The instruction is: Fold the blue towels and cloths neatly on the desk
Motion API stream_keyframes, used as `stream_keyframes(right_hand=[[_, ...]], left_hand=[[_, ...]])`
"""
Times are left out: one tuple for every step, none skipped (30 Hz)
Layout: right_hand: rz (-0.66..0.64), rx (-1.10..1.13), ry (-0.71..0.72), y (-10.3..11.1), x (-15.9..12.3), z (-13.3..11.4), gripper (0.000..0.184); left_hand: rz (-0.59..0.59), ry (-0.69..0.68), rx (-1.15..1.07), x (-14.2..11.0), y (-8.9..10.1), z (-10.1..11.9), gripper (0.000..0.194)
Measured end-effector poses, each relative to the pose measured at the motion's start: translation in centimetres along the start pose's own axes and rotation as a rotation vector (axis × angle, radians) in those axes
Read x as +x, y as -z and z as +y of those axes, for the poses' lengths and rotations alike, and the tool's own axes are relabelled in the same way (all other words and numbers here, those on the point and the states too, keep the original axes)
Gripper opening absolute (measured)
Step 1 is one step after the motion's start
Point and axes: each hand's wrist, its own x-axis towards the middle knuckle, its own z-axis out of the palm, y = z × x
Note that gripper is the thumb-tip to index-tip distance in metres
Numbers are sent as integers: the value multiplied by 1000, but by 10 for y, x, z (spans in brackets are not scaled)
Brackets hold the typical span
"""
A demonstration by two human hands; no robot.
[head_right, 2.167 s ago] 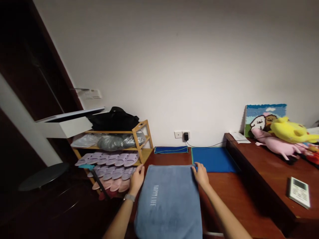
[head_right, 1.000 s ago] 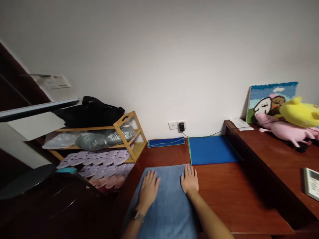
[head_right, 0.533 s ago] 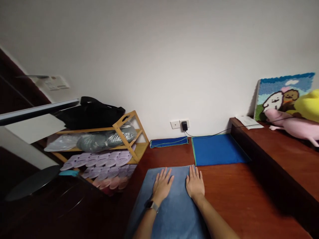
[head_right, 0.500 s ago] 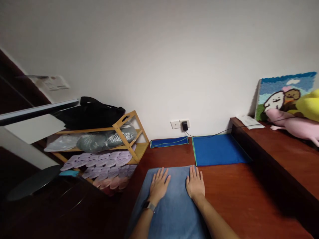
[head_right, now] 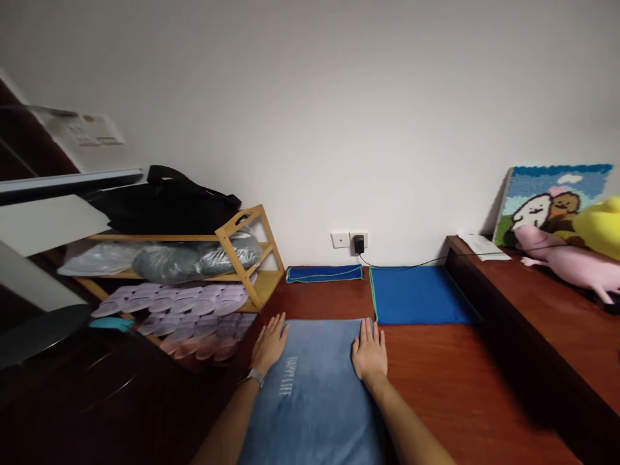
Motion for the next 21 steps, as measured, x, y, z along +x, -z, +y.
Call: stream_keyframes(right_hand=[[1,0,0,-1,0,0,68],[2,0,1,-1,0,0,68],[3,1,1,-2,1,1,68],[3,3,2,-2,1,1,68],[3,4,5,-2,1,2,68],[3,4,7,-2,1,2,69],[6,4,9,-2,0,3,69],[10,5,10,-1,0,3,69],[14,5,11,-1,-1,4,70],[17,4,11,0,-2,4,70],[17,4,11,1,-3,4,69],[15,4,13,1,-4,4,69],[13,5,14,2,-4,4,69],[13,7,15,2,-5,4,69],[14,10,17,2,-5,4,69],[17,12,17,2,-5,4,70],[22,13,17,2,-4,3,70],[25,12,16,1,-4,3,70],[27,10,15,1,-4,3,69],[26,7,14,0,-4,3,69],[24,2,10,-1,-4,4,69]], left_hand=[[21,22,-4,-8,6,-4,55],[40,45,-6,-17,12,-7,54],[51,68,-7,-29,18,-10,51],[52,92,-8,-41,22,-12,48],[44,119,-9,-54,26,-14,45],[27,146,-11,-66,29,-15,41],[7,169,-15,-77,31,-16,37],[-13,189,-19,-86,33,-17,33],[-30,205,-25,-93,35,-18,29],[-43,220,-33,-98,36,-19,26],[-55,234,-43,-102,38,-20,24],[-66,248,-55,-104,39,-22,23],[-76,261,-69,-104,41,-23,21],[-84,271,-83,-105,42,-24,21],[-91,277,-97,-104,43,-25,20],[-95,279,-108,-104,44,-25,20],[-97,277,-117,-104,44,-26,20],[-98,276,-122,-104,44,-26,20],[-97,275,-124,-104,43,-26,21],[-96,276,-122,-104,42,-26,21],[-92,278,-118,-105,41,-26,22]])
